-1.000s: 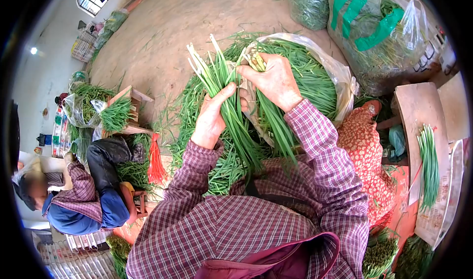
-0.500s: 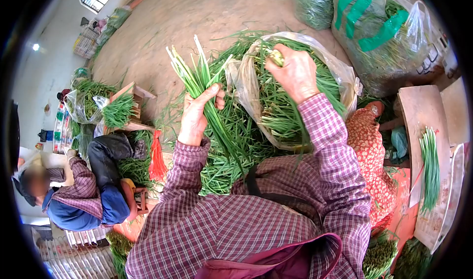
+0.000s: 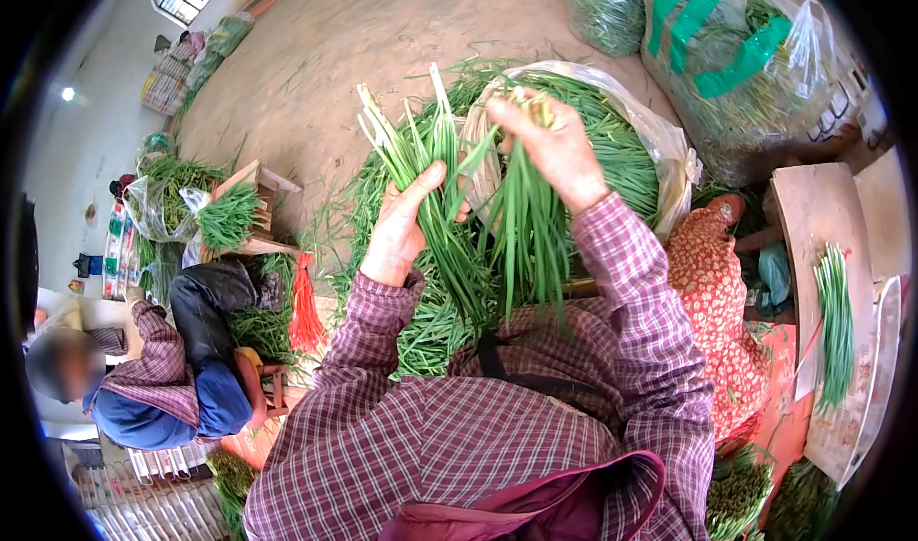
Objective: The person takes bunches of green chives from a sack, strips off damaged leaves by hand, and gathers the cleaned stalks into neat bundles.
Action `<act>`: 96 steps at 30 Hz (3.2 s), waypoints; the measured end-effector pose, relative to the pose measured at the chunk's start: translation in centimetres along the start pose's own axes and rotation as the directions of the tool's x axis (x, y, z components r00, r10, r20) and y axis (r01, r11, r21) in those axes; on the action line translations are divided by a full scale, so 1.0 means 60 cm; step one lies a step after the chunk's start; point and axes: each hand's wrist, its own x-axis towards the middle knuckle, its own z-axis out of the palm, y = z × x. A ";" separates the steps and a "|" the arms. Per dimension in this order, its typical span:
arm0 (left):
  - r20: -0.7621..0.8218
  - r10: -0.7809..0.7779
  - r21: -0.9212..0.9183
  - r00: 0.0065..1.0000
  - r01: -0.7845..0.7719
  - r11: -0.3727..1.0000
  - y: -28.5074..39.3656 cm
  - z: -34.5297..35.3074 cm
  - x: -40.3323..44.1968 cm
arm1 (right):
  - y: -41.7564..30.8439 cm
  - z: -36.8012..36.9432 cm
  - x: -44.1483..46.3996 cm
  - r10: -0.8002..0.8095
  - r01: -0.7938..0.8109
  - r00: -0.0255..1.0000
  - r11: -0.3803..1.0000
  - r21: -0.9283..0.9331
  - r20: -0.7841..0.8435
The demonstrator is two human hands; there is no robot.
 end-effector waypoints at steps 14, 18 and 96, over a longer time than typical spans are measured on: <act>-0.054 -0.081 0.057 0.995 0.084 0.995 -0.012 0.015 0.003 | -0.021 -0.004 0.025 -0.029 0.033 0.989 0.999 -0.020 0.147; 0.042 -0.026 0.062 0.999 0.023 0.998 -0.016 0.016 0.003 | -0.021 -0.005 0.026 -0.004 0.011 0.983 0.999 -0.034 0.184; -0.013 -0.097 -0.079 0.995 0.095 0.992 0.011 -0.005 0.017 | -0.009 0.022 0.013 0.089 -0.108 0.980 0.989 0.102 0.180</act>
